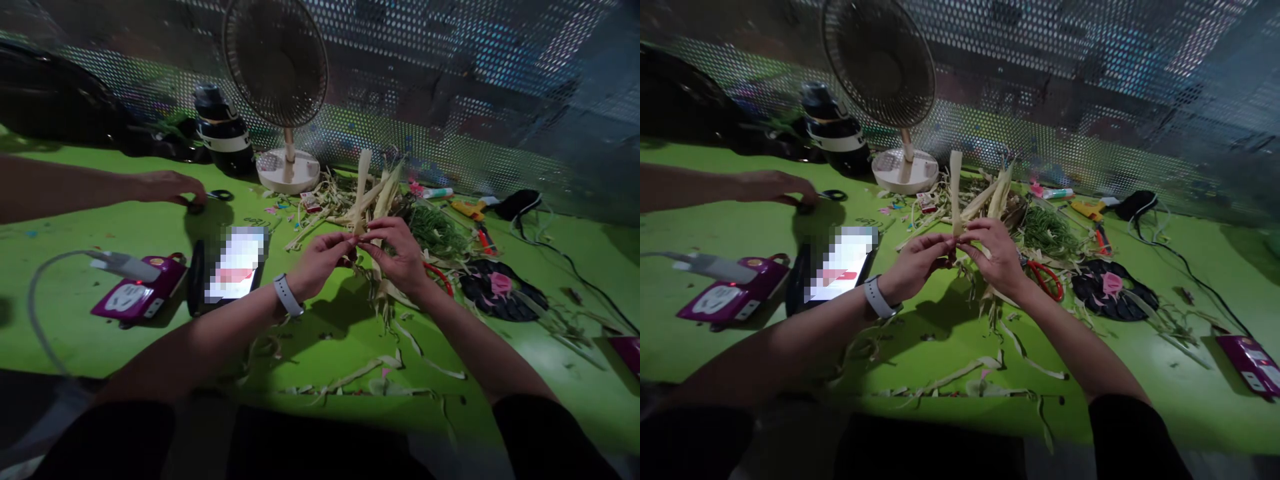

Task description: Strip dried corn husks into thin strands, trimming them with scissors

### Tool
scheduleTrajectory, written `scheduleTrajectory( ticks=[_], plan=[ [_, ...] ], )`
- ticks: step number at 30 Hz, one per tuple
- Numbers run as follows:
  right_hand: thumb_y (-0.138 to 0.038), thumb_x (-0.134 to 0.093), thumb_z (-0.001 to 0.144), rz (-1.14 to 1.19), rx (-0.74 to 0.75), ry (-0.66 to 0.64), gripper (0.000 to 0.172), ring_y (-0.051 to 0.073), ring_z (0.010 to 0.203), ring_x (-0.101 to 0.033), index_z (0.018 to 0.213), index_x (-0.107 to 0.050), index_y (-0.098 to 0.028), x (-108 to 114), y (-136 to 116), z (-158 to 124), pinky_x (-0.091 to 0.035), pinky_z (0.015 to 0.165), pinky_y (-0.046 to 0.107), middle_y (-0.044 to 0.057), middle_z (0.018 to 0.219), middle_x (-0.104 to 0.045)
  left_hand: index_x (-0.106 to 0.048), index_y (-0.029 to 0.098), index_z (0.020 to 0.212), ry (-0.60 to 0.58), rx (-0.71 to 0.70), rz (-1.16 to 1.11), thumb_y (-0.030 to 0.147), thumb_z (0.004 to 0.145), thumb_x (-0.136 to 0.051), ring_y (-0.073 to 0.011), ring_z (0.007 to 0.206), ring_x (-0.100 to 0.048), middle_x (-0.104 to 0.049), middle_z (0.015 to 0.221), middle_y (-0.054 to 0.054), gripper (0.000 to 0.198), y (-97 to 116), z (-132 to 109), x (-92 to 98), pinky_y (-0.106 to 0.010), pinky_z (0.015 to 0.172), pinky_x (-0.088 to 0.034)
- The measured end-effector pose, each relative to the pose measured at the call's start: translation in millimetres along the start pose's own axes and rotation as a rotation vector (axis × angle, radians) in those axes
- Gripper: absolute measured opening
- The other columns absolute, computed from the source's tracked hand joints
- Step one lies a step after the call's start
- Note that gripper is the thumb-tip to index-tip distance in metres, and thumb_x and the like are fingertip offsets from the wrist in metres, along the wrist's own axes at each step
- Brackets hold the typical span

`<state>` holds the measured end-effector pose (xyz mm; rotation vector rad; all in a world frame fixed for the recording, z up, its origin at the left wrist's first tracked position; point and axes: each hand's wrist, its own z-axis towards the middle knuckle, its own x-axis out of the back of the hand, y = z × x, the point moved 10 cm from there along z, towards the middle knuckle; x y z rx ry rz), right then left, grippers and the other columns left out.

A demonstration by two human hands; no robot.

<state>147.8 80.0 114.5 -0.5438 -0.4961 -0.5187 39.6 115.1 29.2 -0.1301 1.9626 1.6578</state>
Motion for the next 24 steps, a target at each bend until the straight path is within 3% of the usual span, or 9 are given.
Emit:
scheduleTrajectory(
  ticks=[7,12,18,24],
  plan=[
    [-0.026,-0.067,0.084,0.045,-0.019,-0.002,0.003,0.019,0.089,-0.063,0.086,-0.069,-0.024,1,5,-1,-0.051,0.078,0.036,0.004,0.09,-0.067,-0.07,0.014,0.073,-0.062,0.095,-0.088,0.023,0.066,-0.078,-0.0065,0.06,-0.058,-0.065,0.065,0.001,0.014,-11,1,-3.7,-0.018,0.059,-0.048],
    [-0.03,-0.067,0.085,-0.022,-0.031,0.043,0.007,0.019,0.086,-0.061,0.083,-0.066,-0.023,3,6,-3,-0.05,0.078,0.036,0.004,0.087,-0.065,-0.07,0.014,0.074,-0.042,0.13,-0.157,0.021,0.066,-0.078,-0.0064,0.061,-0.06,-0.067,0.067,0.001,0.013,-16,1,-3.0,-0.019,0.062,-0.048],
    [-0.032,-0.062,0.088,0.001,-0.137,0.096,0.011,0.019,0.089,-0.058,0.083,-0.062,-0.022,0,12,-8,-0.048,0.08,0.036,0.004,0.089,-0.06,-0.071,0.015,0.074,0.031,0.037,-0.16,0.025,0.062,-0.08,-0.0082,0.063,-0.062,-0.069,0.07,0.001,0.018,-15,-1,-0.1,-0.021,0.061,-0.048],
    [-0.029,-0.063,0.086,0.059,-0.221,0.101,0.011,0.019,0.087,-0.058,0.08,-0.059,-0.021,-2,14,-11,-0.047,0.079,0.034,0.003,0.087,-0.059,-0.07,0.015,0.075,-0.012,-0.127,0.003,0.034,0.065,-0.079,-0.0084,0.057,-0.059,-0.066,0.062,0.001,0.023,-6,-4,-3.8,-0.023,0.061,-0.049]
  ],
)
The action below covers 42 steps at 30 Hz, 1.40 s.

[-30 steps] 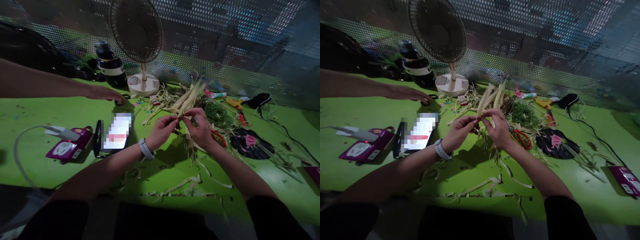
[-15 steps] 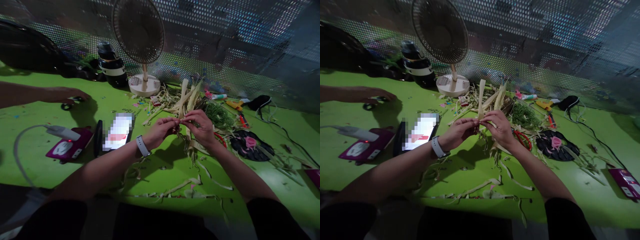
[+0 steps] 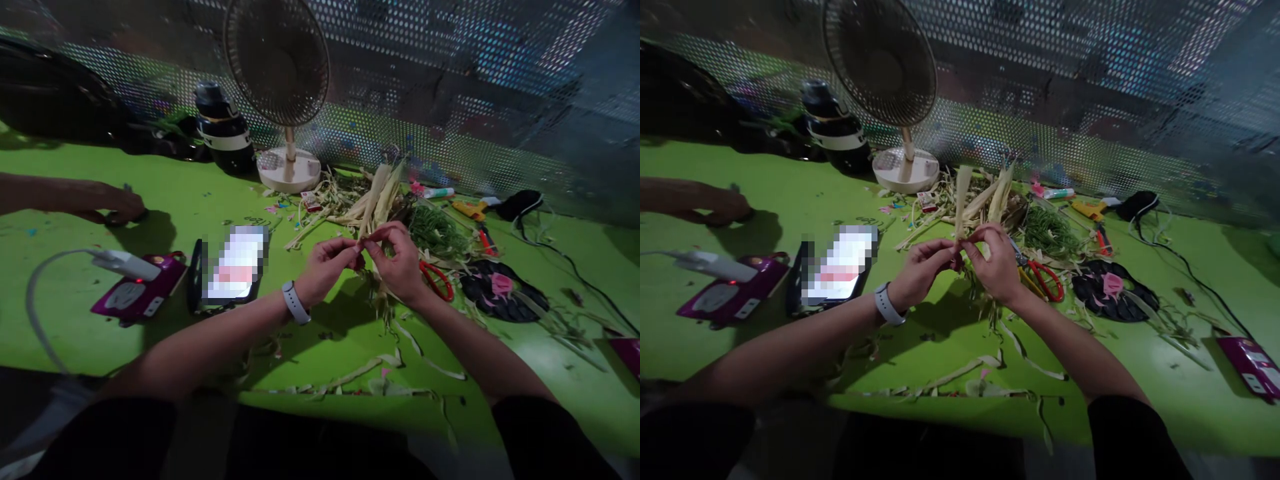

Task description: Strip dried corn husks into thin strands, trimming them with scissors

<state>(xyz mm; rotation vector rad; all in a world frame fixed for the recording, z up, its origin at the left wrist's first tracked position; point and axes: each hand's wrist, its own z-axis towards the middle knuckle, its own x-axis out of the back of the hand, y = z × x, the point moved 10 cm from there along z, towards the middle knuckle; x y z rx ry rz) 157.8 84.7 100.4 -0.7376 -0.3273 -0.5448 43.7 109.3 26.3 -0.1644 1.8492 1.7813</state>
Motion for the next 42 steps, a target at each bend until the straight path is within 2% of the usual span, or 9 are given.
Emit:
scheduleTrajectory(
  ticks=[6,10,12,19,23,26,33,42],
  plan=[
    [-0.031,-0.064,0.086,-0.001,-0.073,-0.026,0.016,0.017,0.079,-0.057,0.077,-0.058,-0.02,-1,6,1,-0.047,0.073,0.032,0.001,0.079,-0.058,-0.066,0.014,0.07,-0.05,-0.087,0.181,0.038,0.072,-0.073,-0.0075,0.053,-0.053,-0.06,0.057,0.002,0.025,9,2,-4.3,-0.022,0.055,-0.046],
    [-0.026,-0.067,0.085,0.024,0.074,-0.022,0.006,0.018,0.089,-0.059,0.085,-0.063,-0.022,0,-7,2,-0.048,0.08,0.034,0.003,0.089,-0.062,-0.066,0.015,0.072,0.006,-0.035,0.076,0.038,0.072,-0.072,-0.0076,0.055,-0.054,-0.06,0.059,0.002,0.024,6,3,0.4,-0.022,0.056,-0.046],
    [-0.024,-0.068,0.084,0.023,0.134,-0.031,0.006,0.019,0.093,-0.06,0.089,-0.065,-0.023,0,-13,2,-0.048,0.084,0.037,0.003,0.093,-0.063,-0.067,0.015,0.072,0.04,-0.001,0.01,0.035,0.07,-0.073,-0.0069,0.055,-0.053,-0.061,0.059,0.002,0.021,4,4,3.8,-0.021,0.056,-0.044],
    [-0.023,-0.069,0.083,0.049,0.124,-0.021,0.005,0.018,0.086,-0.061,0.085,-0.065,-0.024,2,-10,4,-0.05,0.079,0.035,0.001,0.087,-0.063,-0.071,0.014,0.07,0.045,0.065,-0.05,0.029,0.068,-0.074,-0.0064,0.057,-0.056,-0.065,0.06,0.001,0.015,-2,5,5.1,-0.02,0.057,-0.042],
    [-0.022,-0.069,0.083,-0.037,0.227,-0.009,0.005,0.018,0.083,-0.061,0.085,-0.065,-0.024,5,-16,2,-0.051,0.076,0.035,0.002,0.084,-0.062,-0.071,0.014,0.072,0.067,0.159,-0.167,0.027,0.065,-0.077,-0.0067,0.058,-0.058,-0.066,0.064,0.001,0.016,-12,1,2.6,-0.019,0.056,-0.043],
    [-0.022,-0.071,0.081,-0.031,0.285,-0.009,0.011,0.019,0.088,-0.061,0.091,-0.066,-0.026,7,-21,1,-0.051,0.079,0.037,0.003,0.089,-0.064,-0.07,0.014,0.072,0.044,0.186,-0.194,0.029,0.067,-0.076,-0.0063,0.057,-0.057,-0.066,0.066,0.001,0.017,-13,0,-2.3,-0.019,0.057,-0.045],
    [-0.019,-0.07,0.082,0.004,0.254,-0.01,0.01,0.018,0.085,-0.063,0.089,-0.068,-0.026,7,-19,2,-0.052,0.077,0.036,0.002,0.087,-0.066,-0.07,0.015,0.07,0.021,0.082,-0.087,0.03,0.068,-0.076,-0.006,0.057,-0.054,-0.064,0.061,0.002,0.016,-1,3,-0.1,-0.019,0.059,-0.042],
    [-0.03,-0.067,0.084,-0.014,0.184,-0.033,0.005,0.019,0.084,-0.062,0.084,-0.067,-0.025,5,-10,2,-0.051,0.077,0.037,0.003,0.086,-0.065,-0.07,0.015,0.07,0.02,0.097,-0.109,0.027,0.071,-0.072,-0.0072,0.06,-0.055,-0.065,0.063,0.001,0.011,-7,1,-1.1,-0.021,0.059,-0.041]
  ],
)
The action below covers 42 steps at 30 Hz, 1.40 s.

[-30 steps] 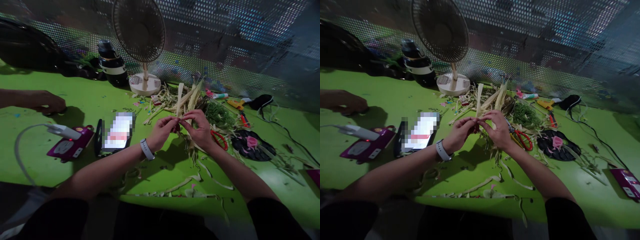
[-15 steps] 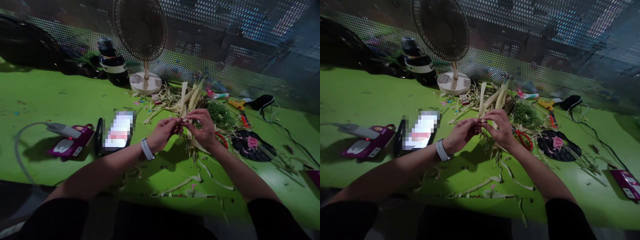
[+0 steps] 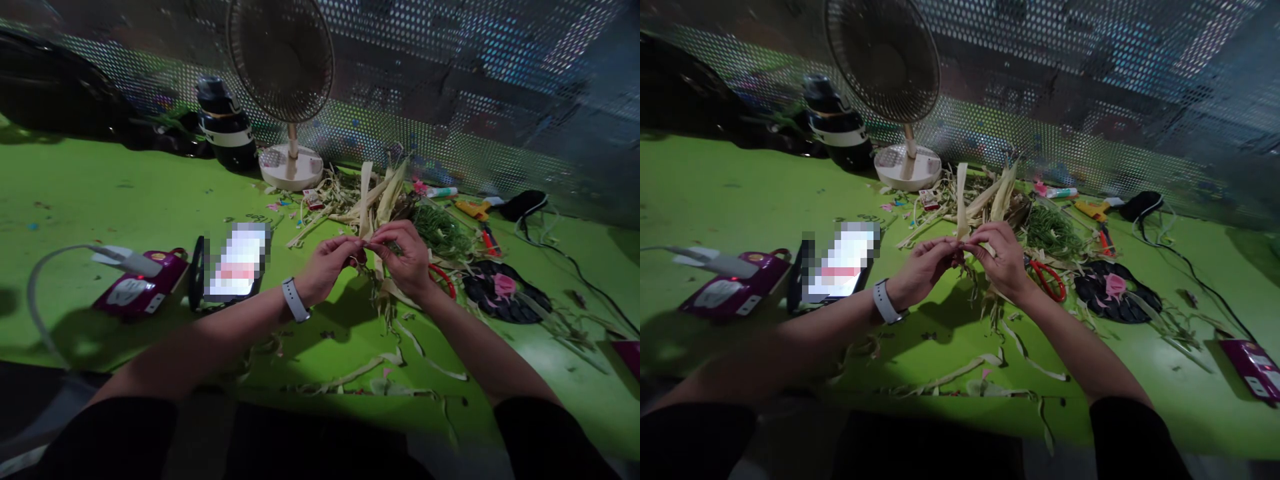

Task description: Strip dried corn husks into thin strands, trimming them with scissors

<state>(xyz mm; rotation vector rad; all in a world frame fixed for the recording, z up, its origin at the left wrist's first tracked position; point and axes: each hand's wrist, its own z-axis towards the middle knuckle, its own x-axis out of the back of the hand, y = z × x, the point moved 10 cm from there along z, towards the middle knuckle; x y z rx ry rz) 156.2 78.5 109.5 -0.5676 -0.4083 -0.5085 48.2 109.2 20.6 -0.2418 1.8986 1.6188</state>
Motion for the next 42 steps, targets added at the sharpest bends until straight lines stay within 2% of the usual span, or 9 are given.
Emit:
scheduleTrajectory(
  ticks=[5,8,16,20,26,30,34,39,42],
  plan=[
    [-0.029,-0.069,0.083,-0.017,0.053,-0.026,0.005,0.02,0.087,-0.062,0.087,-0.067,-0.026,-3,-5,-1,-0.051,0.079,0.039,0.003,0.09,-0.066,-0.069,0.015,0.068,0.037,0.035,-0.084,0.025,0.066,-0.074,-0.0065,0.058,-0.054,-0.065,0.065,0.001,0.012,-5,1,1.8,-0.02,0.057,-0.041],
    [-0.025,-0.069,0.082,-0.021,0.08,-0.03,0.009,0.02,0.09,-0.062,0.09,-0.068,-0.027,-2,-8,0,-0.051,0.08,0.039,0.004,0.093,-0.066,-0.069,0.015,0.067,0.034,-0.006,-0.063,0.025,0.066,-0.074,-0.0061,0.057,-0.053,-0.065,0.063,0.002,0.011,0,2,2.3,-0.019,0.057,-0.041],
    [-0.021,-0.07,0.082,0.001,0.086,0.037,0.01,0.02,0.086,-0.063,0.088,-0.069,-0.028,3,-12,-1,-0.052,0.077,0.039,0.002,0.087,-0.069,-0.07,0.015,0.066,0.035,-0.013,0.004,0.024,0.07,-0.068,-0.0098,0.071,-0.061,-0.068,0.07,-0.001,0.011,3,5,6.5,-0.025,0.076,-0.048],
    [-0.021,-0.071,0.081,0.014,0.077,0.052,0.009,0.02,0.086,-0.063,0.087,-0.069,-0.028,5,-10,-1,-0.052,0.078,0.04,0.001,0.085,-0.069,-0.071,0.015,0.065,0.044,0.04,-0.051,0.023,0.069,-0.069,-0.0102,0.071,-0.062,-0.07,0.071,-0.002,0.009,-4,4,7.0,-0.026,0.076,-0.048],
    [-0.024,-0.069,0.082,-0.02,0.053,0.035,0.004,0.02,0.085,-0.062,0.083,-0.067,-0.027,2,-7,0,-0.051,0.079,0.04,0.002,0.084,-0.068,-0.072,0.016,0.066,0.077,0.013,-0.084,0.022,0.067,-0.072,-0.0103,0.073,-0.063,-0.071,0.073,-0.001,0.007,-3,0,5.7,-0.027,0.08,-0.049],
    [-0.029,-0.068,0.083,-0.045,-0.019,0.038,0.005,0.021,0.087,-0.061,0.081,-0.065,-0.025,0,-4,-1,-0.05,0.08,0.04,0.003,0.084,-0.066,-0.073,0.016,0.071,0.087,0.033,-0.115,0.024,0.065,-0.075,-0.01,0.07,-0.063,-0.072,0.074,-0.001,0.01,-6,-1,6.0,-0.027,0.077,-0.05],
    [-0.03,-0.067,0.084,0.02,-0.152,0.069,0.009,0.019,0.088,-0.06,0.081,-0.062,-0.022,-1,6,-4,-0.05,0.08,0.037,0.004,0.087,-0.063,-0.073,0.017,0.073,0.055,-0.022,-0.081,0.026,0.062,-0.08,-0.0086,0.066,-0.062,-0.071,0.07,0.001,0.016,-2,-1,4.7,-0.025,0.075,-0.051],
    [-0.033,-0.066,0.083,0.301,-0.427,0.059,0.017,0.015,0.078,-0.06,0.089,-0.055,-0.021,-17,30,-15,-0.051,0.072,0.03,0.0,0.083,-0.06,-0.074,0.017,0.075,-0.008,-0.067,-0.018,0.031,0.064,-0.08,-0.0115,0.072,-0.065,-0.072,0.073,0.0,0.019,1,-2,1.7,-0.027,0.079,-0.052],
    [-0.034,-0.069,0.079,0.444,-0.529,0.061,0.025,0.013,0.075,-0.06,0.093,-0.052,-0.022,-26,41,-20,-0.051,0.068,0.027,-0.001,0.081,-0.06,-0.075,0.016,0.077,-0.043,-0.081,0.05,0.033,0.065,-0.081,-0.0107,0.07,-0.063,-0.071,0.072,-0.001,0.022,1,-1,-0.1,-0.025,0.076,-0.051]
  ],
)
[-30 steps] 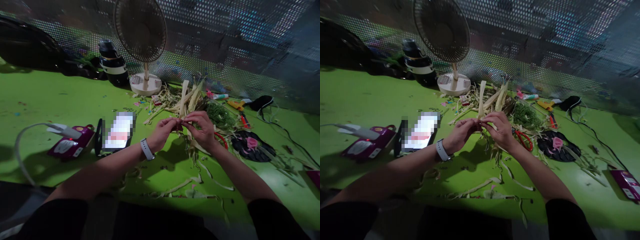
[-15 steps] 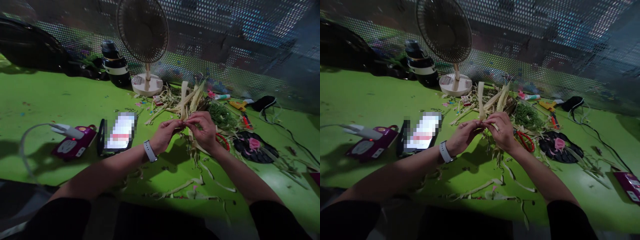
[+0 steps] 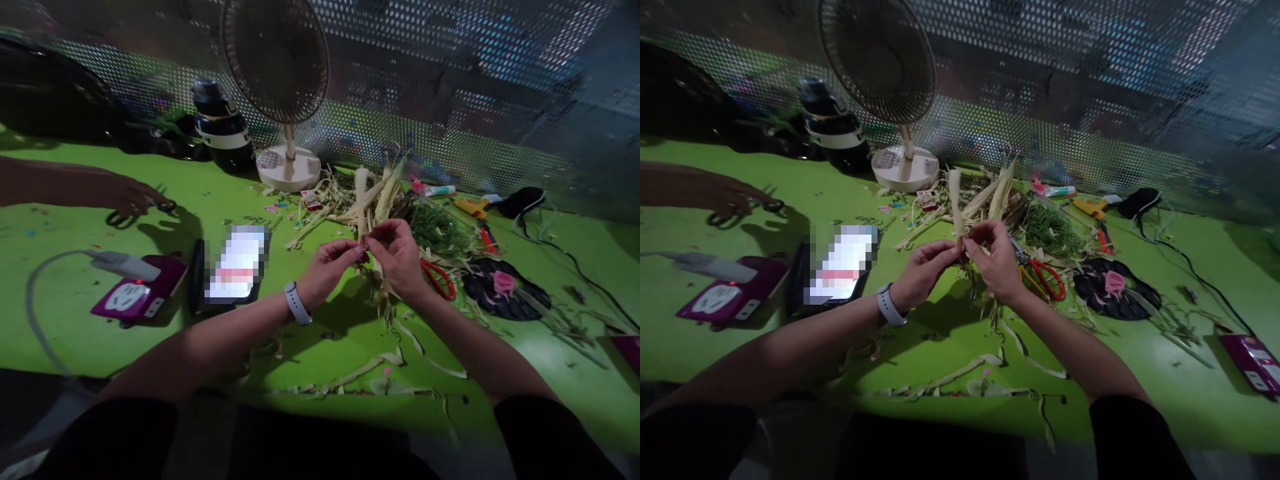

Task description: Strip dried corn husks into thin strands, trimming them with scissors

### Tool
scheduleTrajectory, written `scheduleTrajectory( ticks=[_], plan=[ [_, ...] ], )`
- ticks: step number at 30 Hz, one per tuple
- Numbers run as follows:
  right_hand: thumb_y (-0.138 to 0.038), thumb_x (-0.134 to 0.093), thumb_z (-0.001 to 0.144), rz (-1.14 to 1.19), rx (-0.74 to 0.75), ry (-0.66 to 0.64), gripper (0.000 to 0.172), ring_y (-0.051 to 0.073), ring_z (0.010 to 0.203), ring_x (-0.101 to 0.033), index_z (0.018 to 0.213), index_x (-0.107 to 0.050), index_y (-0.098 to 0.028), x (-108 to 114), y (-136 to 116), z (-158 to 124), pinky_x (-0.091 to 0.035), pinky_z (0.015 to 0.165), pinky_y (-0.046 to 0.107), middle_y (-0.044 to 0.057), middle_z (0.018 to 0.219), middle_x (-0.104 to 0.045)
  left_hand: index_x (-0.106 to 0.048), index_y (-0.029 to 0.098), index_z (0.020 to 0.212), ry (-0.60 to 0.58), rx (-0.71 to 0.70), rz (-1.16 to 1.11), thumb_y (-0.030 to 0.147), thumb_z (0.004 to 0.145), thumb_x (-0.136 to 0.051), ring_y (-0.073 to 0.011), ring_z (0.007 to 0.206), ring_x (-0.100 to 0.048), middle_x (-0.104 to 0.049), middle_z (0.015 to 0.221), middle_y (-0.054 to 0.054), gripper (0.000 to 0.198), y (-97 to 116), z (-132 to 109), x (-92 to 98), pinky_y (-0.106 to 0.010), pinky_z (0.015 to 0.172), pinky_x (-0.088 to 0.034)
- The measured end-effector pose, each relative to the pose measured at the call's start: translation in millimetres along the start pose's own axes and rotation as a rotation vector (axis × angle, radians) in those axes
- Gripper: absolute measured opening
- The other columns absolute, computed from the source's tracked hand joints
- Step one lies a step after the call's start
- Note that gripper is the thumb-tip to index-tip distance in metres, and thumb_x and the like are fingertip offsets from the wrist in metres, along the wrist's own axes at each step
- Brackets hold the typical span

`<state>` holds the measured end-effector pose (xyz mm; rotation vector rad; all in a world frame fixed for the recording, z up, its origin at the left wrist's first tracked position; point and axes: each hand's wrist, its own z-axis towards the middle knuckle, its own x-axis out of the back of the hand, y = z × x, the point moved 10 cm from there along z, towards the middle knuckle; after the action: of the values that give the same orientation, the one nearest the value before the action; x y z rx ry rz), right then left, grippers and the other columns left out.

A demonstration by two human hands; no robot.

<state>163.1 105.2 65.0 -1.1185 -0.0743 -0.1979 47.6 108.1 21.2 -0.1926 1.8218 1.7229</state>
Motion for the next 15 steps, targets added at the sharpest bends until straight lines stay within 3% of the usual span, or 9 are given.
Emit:
scheduleTrajectory(
  ticks=[4,7,10,15],
  plan=[
    [-0.036,-0.063,0.085,0.01,0.001,-0.021,0.018,0.012,0.076,-0.06,0.091,-0.055,-0.022,3,2,6,-0.052,0.072,0.027,-0.001,0.082,-0.061,-0.074,0.017,0.076,0.039,0.01,-0.019,0.035,0.063,-0.082,-0.0101,0.068,-0.063,-0.071,0.073,0.0,0.024,-1,3,4.6,-0.025,0.075,-0.051],
    [-0.033,-0.064,0.086,-0.122,0.204,-0.031,0.013,0.015,0.088,-0.061,0.094,-0.061,-0.023,10,-20,9,-0.052,0.082,0.032,0.002,0.092,-0.061,-0.073,0.017,0.075,0.083,0.061,-0.102,0.031,0.061,-0.082,-0.0099,0.068,-0.065,-0.072,0.075,0.0,0.022,-4,5,8.9,-0.025,0.074,-0.052],
    [-0.028,-0.07,0.081,-0.296,0.427,-0.122,0.012,0.019,0.099,-0.06,0.093,-0.067,-0.025,4,-42,6,-0.049,0.091,0.039,0.004,0.1,-0.063,-0.072,0.017,0.072,0.083,0.083,-0.151,0.027,0.062,-0.081,-0.0101,0.069,-0.066,-0.071,0.073,0.0,0.017,-6,7,10.1,-0.025,0.075,-0.052],
    [-0.027,-0.07,0.082,-0.375,0.477,-0.132,0.007,0.02,0.095,-0.062,0.089,-0.071,-0.026,2,-45,6,-0.051,0.086,0.04,0.004,0.096,-0.066,-0.071,0.016,0.073,0.062,0.094,-0.135,0.025,0.067,-0.077,-0.0111,0.07,-0.066,-0.071,0.074,-0.001,0.012,-6,7,9.9,-0.026,0.076,-0.052]
  ],
)
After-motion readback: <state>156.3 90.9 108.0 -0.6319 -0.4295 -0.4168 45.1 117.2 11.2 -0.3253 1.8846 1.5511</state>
